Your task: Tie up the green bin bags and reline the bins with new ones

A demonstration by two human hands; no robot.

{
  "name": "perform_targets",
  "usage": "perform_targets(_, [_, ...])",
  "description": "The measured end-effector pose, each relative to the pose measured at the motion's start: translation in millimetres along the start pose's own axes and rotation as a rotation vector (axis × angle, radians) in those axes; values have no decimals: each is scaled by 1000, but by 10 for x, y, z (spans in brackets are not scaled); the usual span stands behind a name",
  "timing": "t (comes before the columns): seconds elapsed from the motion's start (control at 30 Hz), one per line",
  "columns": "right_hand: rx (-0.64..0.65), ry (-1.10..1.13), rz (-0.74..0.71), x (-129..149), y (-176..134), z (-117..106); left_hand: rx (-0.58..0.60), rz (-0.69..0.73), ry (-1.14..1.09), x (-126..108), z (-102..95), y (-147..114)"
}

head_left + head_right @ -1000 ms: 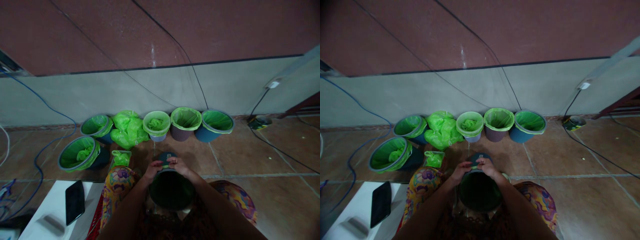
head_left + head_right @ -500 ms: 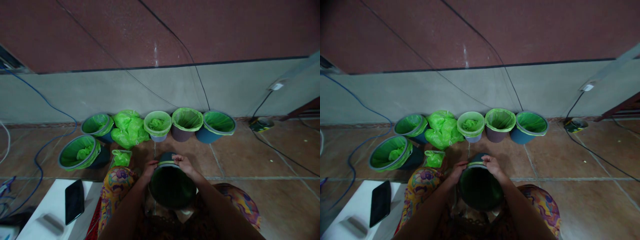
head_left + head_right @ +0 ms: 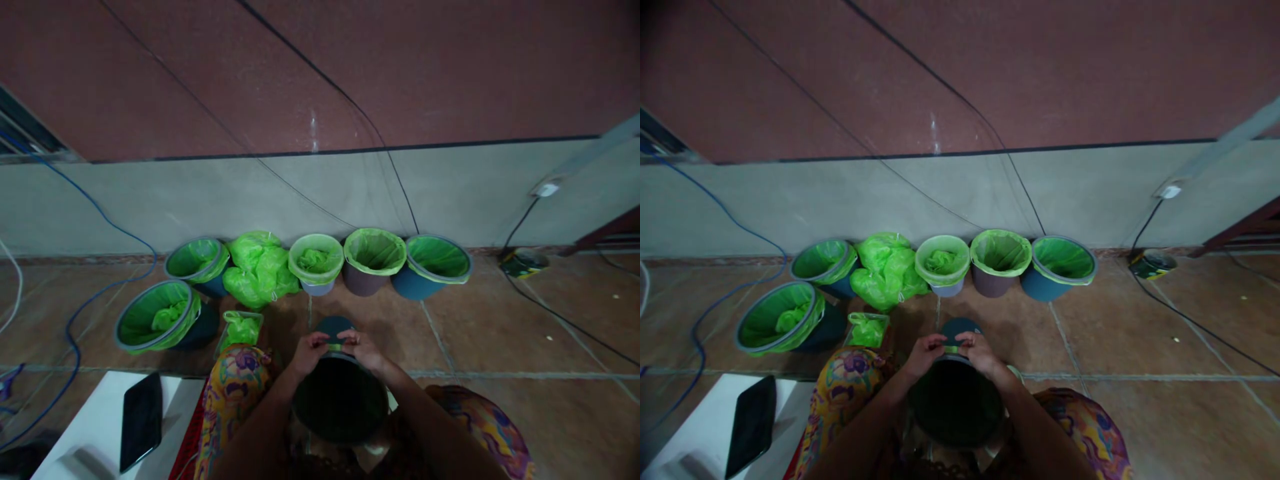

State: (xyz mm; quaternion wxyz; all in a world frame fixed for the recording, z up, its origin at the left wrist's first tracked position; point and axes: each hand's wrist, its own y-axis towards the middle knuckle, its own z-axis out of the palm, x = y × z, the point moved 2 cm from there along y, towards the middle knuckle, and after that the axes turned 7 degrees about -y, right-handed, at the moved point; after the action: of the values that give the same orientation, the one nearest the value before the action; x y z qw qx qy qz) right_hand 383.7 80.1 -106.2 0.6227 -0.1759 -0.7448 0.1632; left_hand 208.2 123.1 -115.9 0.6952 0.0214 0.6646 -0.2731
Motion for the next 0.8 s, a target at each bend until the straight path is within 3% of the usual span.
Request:
perform_targets(0.17, [-66,-11,-5,-49,29,-89,-48,-16,96,83,-101,11])
perform_targets(0.4, [-68,-157,-87,-105,68,-57,-32,2,-27,247,-62,-2])
perform_targets(0.6, [4,-42,-76,-131,62,103,-23,55,-30,262,15,11])
perform_targets(0.8, [-94,-26,-81,-94,70,0,-45,48,28,237,-76,22])
